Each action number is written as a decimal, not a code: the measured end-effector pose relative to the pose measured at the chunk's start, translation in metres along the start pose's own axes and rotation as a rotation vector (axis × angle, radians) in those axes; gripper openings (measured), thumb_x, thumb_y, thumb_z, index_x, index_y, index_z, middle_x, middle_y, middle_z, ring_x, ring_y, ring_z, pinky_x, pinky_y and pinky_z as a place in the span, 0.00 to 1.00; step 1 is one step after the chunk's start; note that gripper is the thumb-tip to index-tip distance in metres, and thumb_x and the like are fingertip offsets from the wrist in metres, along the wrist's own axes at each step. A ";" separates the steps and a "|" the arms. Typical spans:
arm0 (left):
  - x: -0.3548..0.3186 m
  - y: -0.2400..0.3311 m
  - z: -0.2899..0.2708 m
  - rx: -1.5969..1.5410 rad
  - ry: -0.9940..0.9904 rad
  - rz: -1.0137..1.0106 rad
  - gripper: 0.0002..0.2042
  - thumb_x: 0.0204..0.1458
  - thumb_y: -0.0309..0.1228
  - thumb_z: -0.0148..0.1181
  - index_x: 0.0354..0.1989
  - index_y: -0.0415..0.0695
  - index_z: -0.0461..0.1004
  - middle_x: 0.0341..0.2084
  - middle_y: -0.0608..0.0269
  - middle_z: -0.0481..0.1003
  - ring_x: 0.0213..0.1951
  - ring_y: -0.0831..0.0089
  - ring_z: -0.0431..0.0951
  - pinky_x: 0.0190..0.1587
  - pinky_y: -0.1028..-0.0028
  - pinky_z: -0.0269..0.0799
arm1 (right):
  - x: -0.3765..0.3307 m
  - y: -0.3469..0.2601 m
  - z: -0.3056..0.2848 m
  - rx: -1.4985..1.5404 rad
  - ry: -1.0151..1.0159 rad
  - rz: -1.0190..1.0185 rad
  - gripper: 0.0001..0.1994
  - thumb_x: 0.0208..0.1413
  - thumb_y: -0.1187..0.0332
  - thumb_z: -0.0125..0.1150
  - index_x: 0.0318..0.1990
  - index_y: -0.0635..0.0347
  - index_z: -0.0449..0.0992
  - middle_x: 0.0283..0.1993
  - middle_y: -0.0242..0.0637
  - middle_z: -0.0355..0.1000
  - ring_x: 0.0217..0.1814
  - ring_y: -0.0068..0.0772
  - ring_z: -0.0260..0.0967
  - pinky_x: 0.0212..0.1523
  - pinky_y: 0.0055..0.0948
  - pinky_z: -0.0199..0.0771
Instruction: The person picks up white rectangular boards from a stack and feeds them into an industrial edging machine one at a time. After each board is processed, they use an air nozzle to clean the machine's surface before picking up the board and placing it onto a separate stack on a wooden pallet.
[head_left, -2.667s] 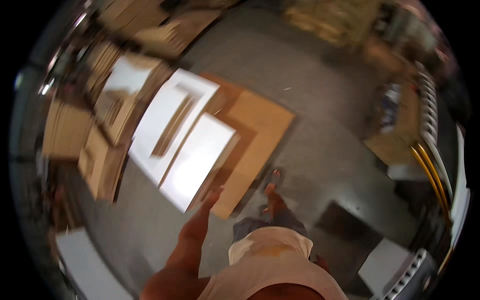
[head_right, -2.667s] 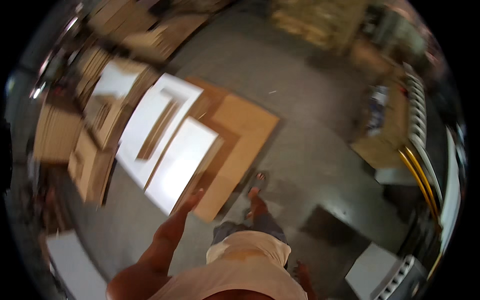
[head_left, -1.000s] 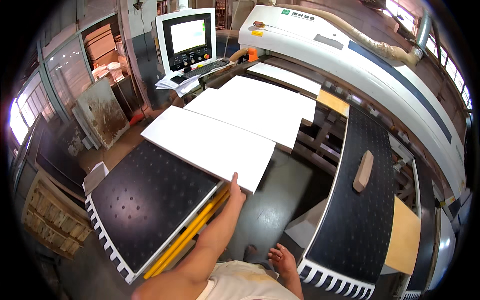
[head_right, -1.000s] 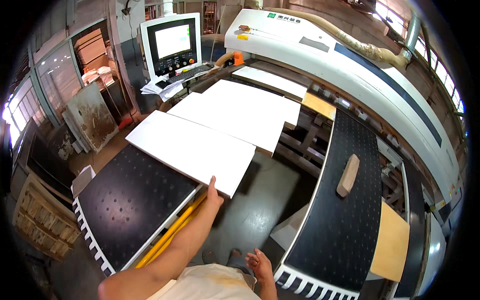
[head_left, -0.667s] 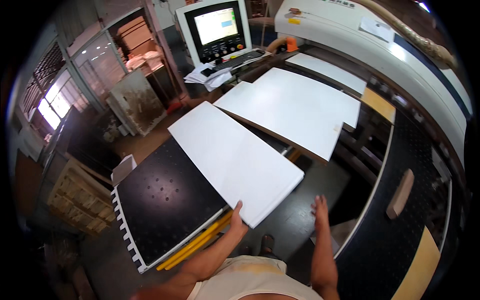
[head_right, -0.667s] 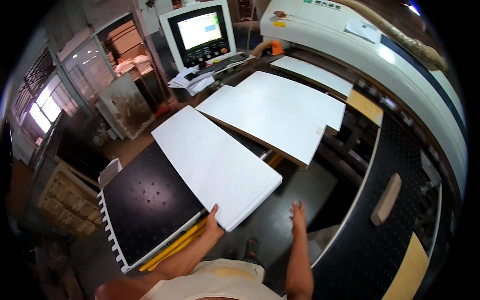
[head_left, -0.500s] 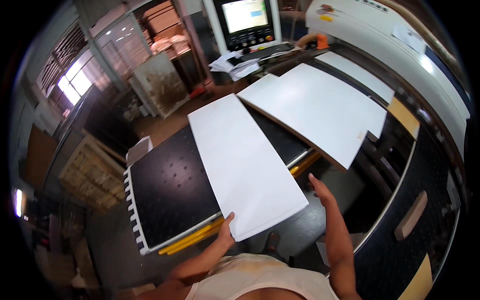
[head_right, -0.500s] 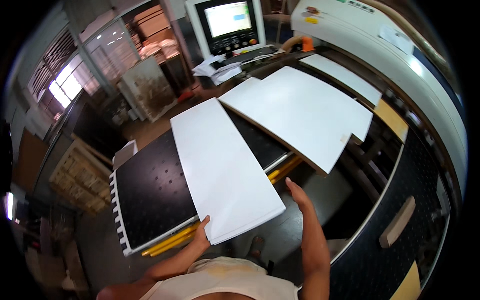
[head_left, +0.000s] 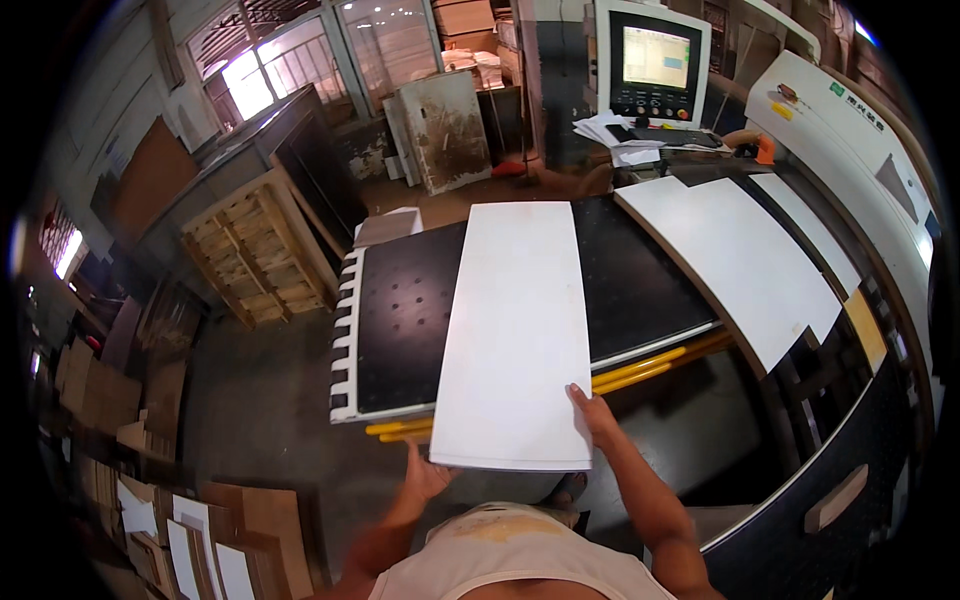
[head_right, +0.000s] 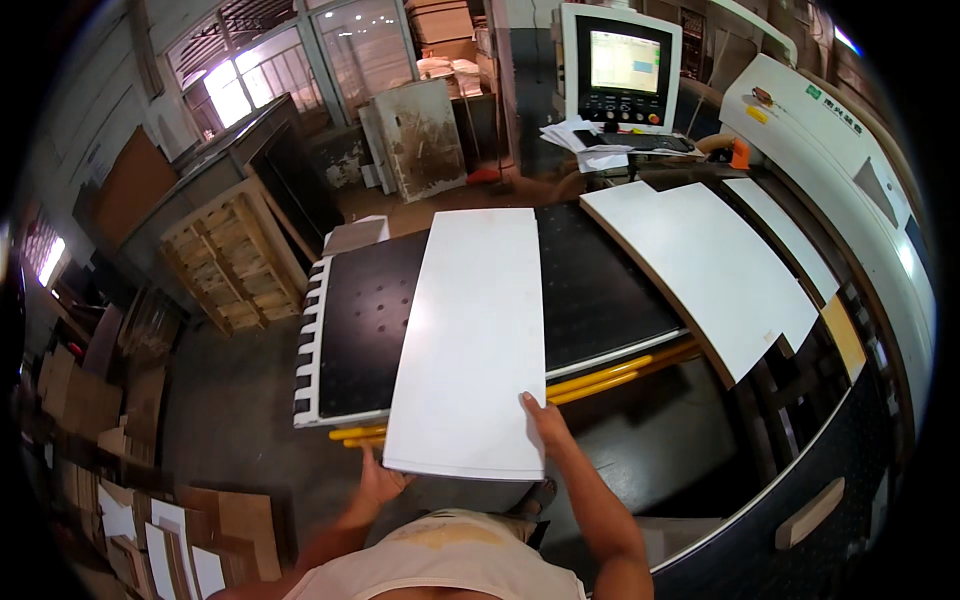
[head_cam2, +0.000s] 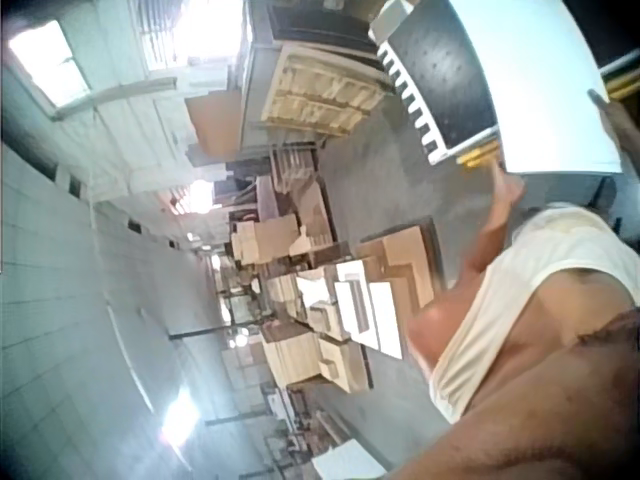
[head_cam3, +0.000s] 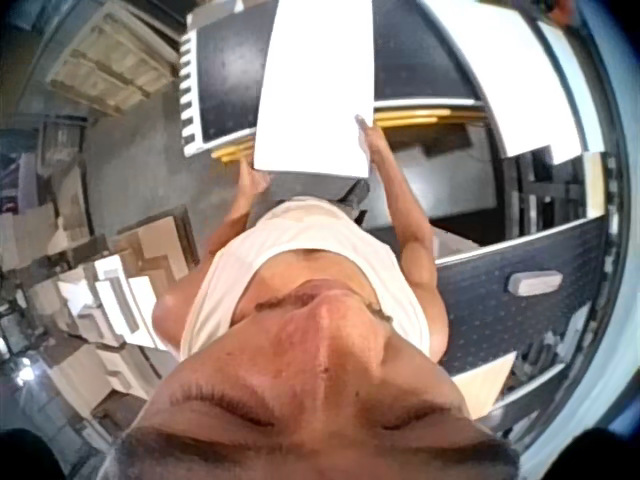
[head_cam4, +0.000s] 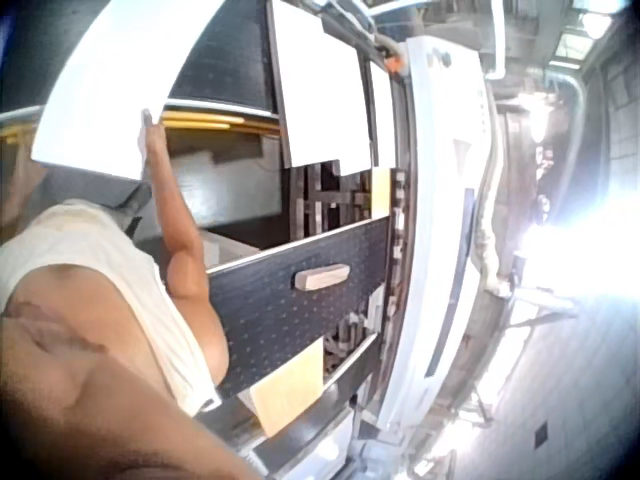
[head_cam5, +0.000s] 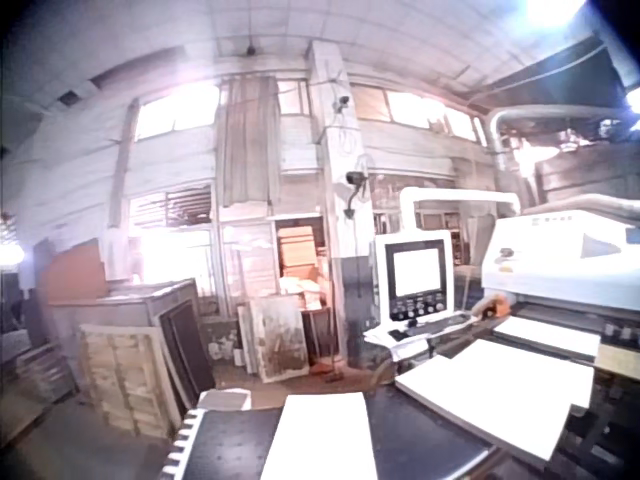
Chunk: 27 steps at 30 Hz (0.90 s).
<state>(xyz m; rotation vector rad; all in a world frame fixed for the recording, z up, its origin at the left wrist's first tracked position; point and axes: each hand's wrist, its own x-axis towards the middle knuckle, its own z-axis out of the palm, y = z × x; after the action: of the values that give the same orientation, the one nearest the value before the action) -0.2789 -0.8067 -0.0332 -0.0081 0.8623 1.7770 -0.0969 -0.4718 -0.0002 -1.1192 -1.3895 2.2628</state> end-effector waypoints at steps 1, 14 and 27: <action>-0.028 -0.004 -0.012 -0.153 0.055 0.100 0.53 0.50 0.77 0.34 0.73 0.44 0.50 0.69 0.52 0.57 0.70 0.54 0.55 0.70 0.50 0.48 | -0.011 0.011 0.031 0.045 0.007 -0.024 0.29 0.62 0.51 0.60 0.53 0.74 0.72 0.46 0.45 0.76 0.44 0.34 0.74 0.46 0.32 0.75; -0.209 0.045 -0.111 -0.114 0.651 0.446 0.27 0.60 0.46 0.58 0.58 0.35 0.68 0.51 0.55 0.74 0.52 0.60 0.75 0.57 0.61 0.70 | -0.014 0.041 0.178 -0.489 0.175 -0.593 0.43 0.57 0.61 0.67 0.71 0.71 0.46 0.73 0.60 0.46 0.75 0.55 0.47 0.74 0.44 0.43; -0.343 -0.009 -0.192 -0.228 1.007 0.400 0.36 0.62 0.62 0.43 0.61 0.38 0.68 0.50 0.54 0.77 0.48 0.63 0.79 0.53 0.62 0.74 | 0.229 -0.133 0.270 -1.076 -0.696 0.015 0.34 0.63 0.39 0.50 0.58 0.64 0.74 0.53 0.40 0.75 0.54 0.34 0.71 0.56 0.35 0.71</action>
<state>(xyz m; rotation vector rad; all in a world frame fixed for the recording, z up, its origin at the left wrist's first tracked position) -0.2126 -1.1942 -0.0394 -1.0124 1.4145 2.2425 -0.4678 -0.4475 0.0700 -0.4679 -3.0645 1.9220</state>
